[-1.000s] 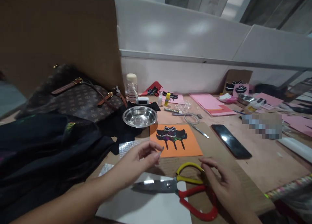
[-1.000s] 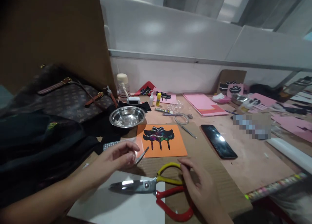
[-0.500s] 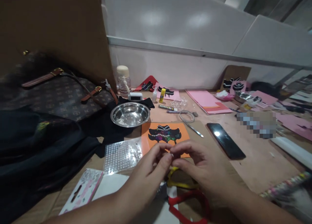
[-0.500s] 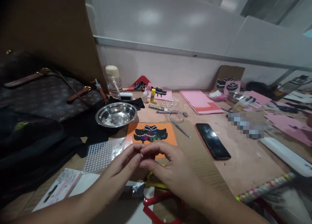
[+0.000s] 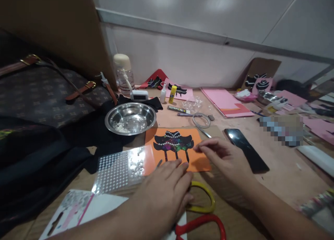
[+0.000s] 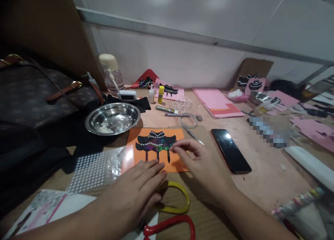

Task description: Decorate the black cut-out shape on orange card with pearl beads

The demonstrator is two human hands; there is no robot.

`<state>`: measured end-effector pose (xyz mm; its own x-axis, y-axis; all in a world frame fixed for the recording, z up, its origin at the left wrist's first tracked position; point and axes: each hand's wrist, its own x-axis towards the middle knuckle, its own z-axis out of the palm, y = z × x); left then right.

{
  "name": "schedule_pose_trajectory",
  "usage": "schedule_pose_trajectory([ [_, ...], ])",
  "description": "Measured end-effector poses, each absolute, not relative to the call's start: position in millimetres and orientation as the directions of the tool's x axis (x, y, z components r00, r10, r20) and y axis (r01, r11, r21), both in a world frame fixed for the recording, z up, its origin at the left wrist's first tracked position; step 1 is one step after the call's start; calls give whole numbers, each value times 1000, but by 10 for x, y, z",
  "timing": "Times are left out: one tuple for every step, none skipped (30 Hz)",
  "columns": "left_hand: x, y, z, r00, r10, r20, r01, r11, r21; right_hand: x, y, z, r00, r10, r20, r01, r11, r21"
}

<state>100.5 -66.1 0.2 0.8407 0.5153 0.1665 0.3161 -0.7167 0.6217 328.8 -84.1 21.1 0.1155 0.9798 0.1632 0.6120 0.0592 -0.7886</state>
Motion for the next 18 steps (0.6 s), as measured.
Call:
schedule_pose_trajectory([
  [1010, -666, -48, 870, 472, 142, 331, -774, 540, 3355, -788, 177, 114, 979, 170, 667, 51, -743],
  [1020, -671, -98, 886, 454, 95, 358, -799, 483, 3406, -740, 148, 108, 981, 162, 703, 40, -710],
  [1030, -673, -148, 894, 446, 41, 384, -810, 443, 3440, -699, 125, 97, 985, 139, 721, 27, -693],
  [1040, -674, -194, 901, 434, -9, 399, -820, 411, 3458, -666, 108, 83, 990, 111, 729, 15, -684],
  [1045, -674, -238, 907, 418, -45, 402, -832, 382, 3462, -643, 94, 68, 994, 90, 741, 10, -672],
  [1043, -678, -279, 915, 399, -58, 393, -849, 354, 3456, -629, 83, 53, 996, 75, 752, 10, -659],
  [1033, -687, -318, 923, 382, -46, 376, -868, 325, 3444, -623, 70, 39, 997, 70, 762, 15, -647],
  [1014, -706, -357, 929, 370, -12, 357, -887, 292, 3431, -626, 56, 24, 997, 68, 771, 25, -637],
  [988, -737, -395, 930, 367, 38, 346, -903, 256, 3418, -634, 40, 7, 997, 71, 777, 39, -628],
  [956, -780, -432, 925, 368, 99, 340, -915, 218, 3408, -648, 23, -11, 997, 73, 782, 54, -621],
  [921, -833, -466, 915, 371, 158, 344, -922, 177, 3402, -666, 6, -32, 997, 70, 784, 69, -617],
  [887, -892, -493, 902, 377, 210, 356, -925, 132, 3398, -685, -8, -54, 997, 63, 785, 81, -614],
  [856, -952, -513, 890, 380, 252, 372, -925, 82, 3398, -703, -18, -73, 996, 52, 787, 90, -610],
  [831, -1006, -523, 879, 392, 272, 399, -916, 30, 3400, -719, -24, -89, 995, 39, 792, 94, -603],
  [812, -1049, -522, 872, 391, 293, 415, -910, -20, 3404, -730, -26, -99, 995, 29, 798, 97, -595],
  [802, -1076, -512, 870, 388, 303, 425, -903, -64, 3409, -736, -26, -104, 994, 23, 803, 97, -588],
  [798, -1085, -495, 868, 385, 314, 433, -897, -95, 3416, -738, -26, -103, 994, 23, 805, 97, -585],
  [800, -1078, -472, 867, 377, 325, 432, -894, -115, 3425, -737, -28, -100, 995, 24, 806, 96, -584],
])
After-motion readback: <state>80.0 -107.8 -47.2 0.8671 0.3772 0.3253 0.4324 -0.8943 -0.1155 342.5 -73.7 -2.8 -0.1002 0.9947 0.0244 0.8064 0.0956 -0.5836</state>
